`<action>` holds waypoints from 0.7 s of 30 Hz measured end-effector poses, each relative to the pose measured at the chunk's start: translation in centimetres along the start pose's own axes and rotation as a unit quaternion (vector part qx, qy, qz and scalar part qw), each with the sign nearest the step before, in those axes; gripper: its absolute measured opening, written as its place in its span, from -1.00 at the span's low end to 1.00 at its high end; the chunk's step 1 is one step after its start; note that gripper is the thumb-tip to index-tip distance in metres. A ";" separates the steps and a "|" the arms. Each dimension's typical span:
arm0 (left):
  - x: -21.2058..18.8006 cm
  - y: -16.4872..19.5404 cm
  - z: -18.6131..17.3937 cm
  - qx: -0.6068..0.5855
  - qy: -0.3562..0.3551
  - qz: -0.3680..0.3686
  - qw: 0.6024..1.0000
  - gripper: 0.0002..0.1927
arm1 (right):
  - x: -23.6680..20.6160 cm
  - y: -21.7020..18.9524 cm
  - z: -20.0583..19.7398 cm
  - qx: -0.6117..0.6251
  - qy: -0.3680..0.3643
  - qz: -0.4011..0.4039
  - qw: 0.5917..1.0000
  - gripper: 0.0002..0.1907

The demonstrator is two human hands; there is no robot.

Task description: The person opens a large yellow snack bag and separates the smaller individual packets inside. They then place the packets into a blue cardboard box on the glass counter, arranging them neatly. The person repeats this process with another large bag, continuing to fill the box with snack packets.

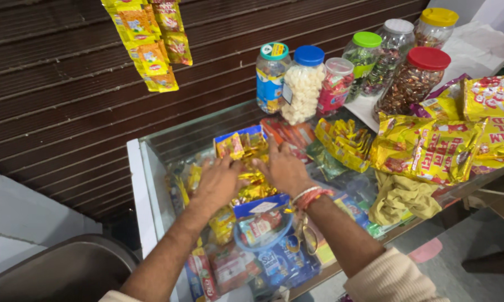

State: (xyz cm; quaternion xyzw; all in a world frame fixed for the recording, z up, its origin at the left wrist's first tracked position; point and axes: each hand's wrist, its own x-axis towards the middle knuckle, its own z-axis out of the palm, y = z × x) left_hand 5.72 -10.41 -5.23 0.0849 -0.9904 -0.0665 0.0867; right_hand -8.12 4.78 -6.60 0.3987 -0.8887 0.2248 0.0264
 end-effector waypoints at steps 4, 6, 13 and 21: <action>-0.2 0.5 -0.4 0.025 0.033 0.008 0.999 -0.40 | 0.5 1.1 0.4 0.018 -0.063 -0.002 0.998 0.06; -0.1 0.7 -0.6 0.029 0.014 -0.005 0.999 -0.40 | 1.0 1.8 0.4 0.050 -0.060 -0.044 0.996 0.09; 0.3 1.1 -0.4 0.015 0.044 -0.003 0.999 -0.55 | 0.9 2.0 1.3 0.140 0.012 -0.045 0.989 -0.10; -0.2 1.6 -0.4 0.076 0.080 0.043 0.993 -0.68 | 0.0 1.8 -0.6 0.210 0.080 -0.083 0.971 -0.38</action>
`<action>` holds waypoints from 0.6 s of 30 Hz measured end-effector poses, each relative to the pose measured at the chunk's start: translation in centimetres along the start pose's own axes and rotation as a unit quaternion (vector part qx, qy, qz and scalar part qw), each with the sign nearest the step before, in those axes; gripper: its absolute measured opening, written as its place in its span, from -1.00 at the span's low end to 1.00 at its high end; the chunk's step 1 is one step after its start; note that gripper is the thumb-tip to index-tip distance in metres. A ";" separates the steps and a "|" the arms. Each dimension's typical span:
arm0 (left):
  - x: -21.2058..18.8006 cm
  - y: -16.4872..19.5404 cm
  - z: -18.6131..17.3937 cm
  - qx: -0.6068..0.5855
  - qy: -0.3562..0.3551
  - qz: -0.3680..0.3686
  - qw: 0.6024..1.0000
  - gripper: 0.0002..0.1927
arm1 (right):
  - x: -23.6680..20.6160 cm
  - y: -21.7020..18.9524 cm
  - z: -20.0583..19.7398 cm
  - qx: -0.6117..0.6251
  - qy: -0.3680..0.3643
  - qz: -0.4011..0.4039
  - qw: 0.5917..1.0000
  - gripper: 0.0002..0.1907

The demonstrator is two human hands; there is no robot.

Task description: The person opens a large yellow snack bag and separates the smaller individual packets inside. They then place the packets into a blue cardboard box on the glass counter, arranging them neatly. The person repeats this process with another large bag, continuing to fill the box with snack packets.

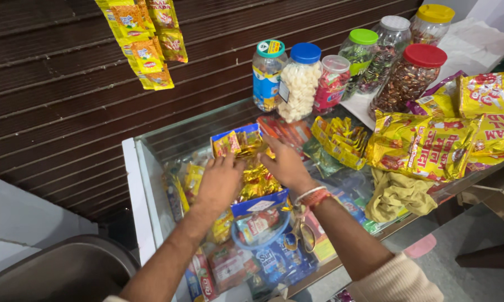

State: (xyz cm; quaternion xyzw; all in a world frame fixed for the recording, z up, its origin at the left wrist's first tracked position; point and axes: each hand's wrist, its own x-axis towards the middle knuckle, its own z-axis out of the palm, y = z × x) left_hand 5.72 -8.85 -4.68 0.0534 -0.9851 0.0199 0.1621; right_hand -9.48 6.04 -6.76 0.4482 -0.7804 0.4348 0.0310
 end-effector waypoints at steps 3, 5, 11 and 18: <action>-1.3 1.0 -0.7 -0.046 -0.018 0.018 0.999 -0.54 | -0.7 -0.6 -1.9 0.033 -0.019 0.051 0.998 -0.46; -2.1 1.7 -1.2 -0.025 -0.008 0.036 0.999 -0.68 | -1.6 -1.0 -3.1 0.019 -0.087 0.046 0.995 -0.46; -2.2 1.1 -2.7 -0.123 -0.085 0.039 0.988 -0.77 | -3.2 -0.7 -3.2 -0.109 -0.158 0.050 0.980 -0.43; -1.8 0.5 -2.0 -0.129 -0.072 0.034 0.988 -0.77 | -3.0 1.6 -1.5 -0.094 -0.121 -0.051 0.987 -0.57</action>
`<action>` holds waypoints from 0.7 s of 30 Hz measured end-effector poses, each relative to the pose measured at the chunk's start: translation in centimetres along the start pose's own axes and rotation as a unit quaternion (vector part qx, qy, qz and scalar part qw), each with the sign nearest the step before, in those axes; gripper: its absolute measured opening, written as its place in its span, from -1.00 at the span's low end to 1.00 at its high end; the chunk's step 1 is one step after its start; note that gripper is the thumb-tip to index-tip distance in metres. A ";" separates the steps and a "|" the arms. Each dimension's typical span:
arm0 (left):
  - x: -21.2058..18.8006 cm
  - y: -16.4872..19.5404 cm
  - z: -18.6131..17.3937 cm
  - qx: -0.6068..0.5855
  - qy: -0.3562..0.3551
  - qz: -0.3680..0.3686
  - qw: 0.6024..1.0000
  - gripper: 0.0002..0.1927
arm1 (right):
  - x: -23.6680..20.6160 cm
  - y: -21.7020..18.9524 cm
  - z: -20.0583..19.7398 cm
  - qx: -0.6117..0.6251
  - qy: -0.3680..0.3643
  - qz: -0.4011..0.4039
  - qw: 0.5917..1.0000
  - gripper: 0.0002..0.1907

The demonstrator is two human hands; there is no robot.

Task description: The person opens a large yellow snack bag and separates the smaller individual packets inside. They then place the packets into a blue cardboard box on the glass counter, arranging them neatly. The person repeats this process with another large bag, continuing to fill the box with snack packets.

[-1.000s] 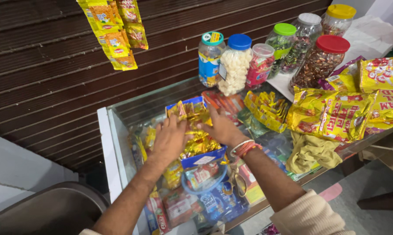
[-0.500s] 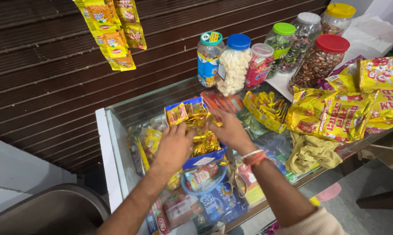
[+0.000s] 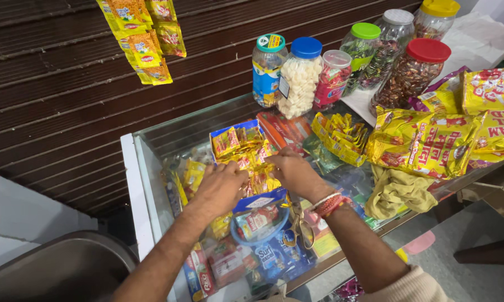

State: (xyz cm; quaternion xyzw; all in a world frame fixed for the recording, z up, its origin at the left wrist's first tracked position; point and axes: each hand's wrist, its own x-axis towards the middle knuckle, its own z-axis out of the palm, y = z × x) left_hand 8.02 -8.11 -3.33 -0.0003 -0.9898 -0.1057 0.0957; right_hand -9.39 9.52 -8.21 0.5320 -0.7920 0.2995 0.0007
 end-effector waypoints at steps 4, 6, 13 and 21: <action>1.1 -0.8 0.9 0.029 -0.054 -0.023 0.998 -0.70 | 0.5 0.0 -0.2 -0.017 -0.034 0.001 0.999 -0.48; 1.5 -1.1 1.0 0.030 -0.077 -0.033 0.996 -0.74 | 0.8 -0.3 -0.5 -0.028 -0.042 -0.008 0.999 -0.33; 1.2 -1.4 0.8 0.010 -0.076 -0.058 0.995 -0.38 | 1.9 -1.9 -0.4 -0.097 -0.007 0.028 0.995 -0.53; 0.2 -1.6 1.3 -0.023 -0.013 -0.050 0.998 -0.59 | 2.5 -3.1 1.6 -0.229 0.004 0.014 0.973 -0.41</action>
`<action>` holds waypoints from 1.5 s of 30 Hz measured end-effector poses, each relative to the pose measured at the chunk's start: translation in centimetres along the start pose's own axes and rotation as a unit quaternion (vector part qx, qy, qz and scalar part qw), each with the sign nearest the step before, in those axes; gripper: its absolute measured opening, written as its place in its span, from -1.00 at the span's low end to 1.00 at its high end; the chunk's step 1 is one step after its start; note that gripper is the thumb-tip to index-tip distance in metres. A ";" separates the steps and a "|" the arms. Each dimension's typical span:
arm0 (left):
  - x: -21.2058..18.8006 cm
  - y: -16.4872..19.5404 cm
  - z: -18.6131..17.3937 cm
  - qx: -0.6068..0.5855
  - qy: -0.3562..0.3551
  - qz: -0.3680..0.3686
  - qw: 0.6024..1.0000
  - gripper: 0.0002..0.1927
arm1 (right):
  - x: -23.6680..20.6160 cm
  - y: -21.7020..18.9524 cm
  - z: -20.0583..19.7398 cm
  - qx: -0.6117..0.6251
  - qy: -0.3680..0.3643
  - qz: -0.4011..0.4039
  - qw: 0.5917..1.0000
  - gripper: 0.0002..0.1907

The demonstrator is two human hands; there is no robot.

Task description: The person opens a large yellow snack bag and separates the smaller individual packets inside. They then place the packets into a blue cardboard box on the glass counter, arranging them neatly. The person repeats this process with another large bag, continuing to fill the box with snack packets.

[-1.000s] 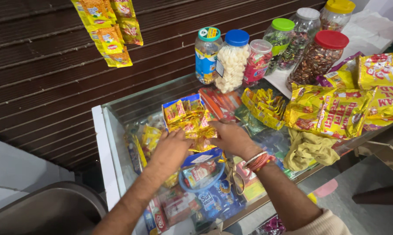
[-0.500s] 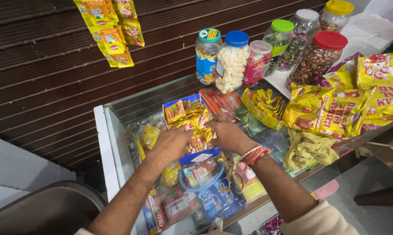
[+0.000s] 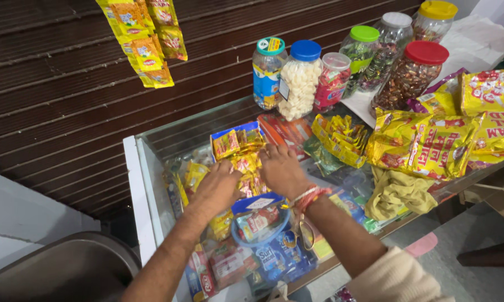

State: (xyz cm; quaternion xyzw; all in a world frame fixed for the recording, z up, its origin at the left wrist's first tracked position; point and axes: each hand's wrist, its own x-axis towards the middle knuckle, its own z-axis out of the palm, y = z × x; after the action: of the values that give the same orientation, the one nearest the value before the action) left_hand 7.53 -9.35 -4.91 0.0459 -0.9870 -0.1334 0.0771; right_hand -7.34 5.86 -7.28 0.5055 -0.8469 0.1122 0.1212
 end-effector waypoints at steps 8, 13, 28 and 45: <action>0.6 0.3 -0.8 0.013 -0.049 -0.046 0.998 -0.62 | -0.1 2.1 0.6 0.194 -0.053 0.027 0.979 -0.32; 1.1 0.4 -0.7 0.032 -0.006 -0.059 0.998 -0.37 | -0.1 4.4 2.8 0.329 -0.085 0.152 0.928 -0.27; -0.5 -4.2 8.3 -0.474 0.115 -0.222 0.844 -0.14 | -1.1 4.2 7.7 0.513 -0.101 0.141 0.841 -0.14; -5.0 -2.1 9.8 -0.409 0.240 -0.217 0.853 -0.40 | -6.0 17.7 2.1 -0.045 0.066 0.269 0.960 -0.06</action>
State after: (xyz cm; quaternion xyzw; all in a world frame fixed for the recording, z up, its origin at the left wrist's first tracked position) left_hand 11.02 -8.27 -15.48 0.2542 -0.7593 -0.5230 0.2921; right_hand -20.46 18.40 -12.37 0.2442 -0.9461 0.1356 0.1642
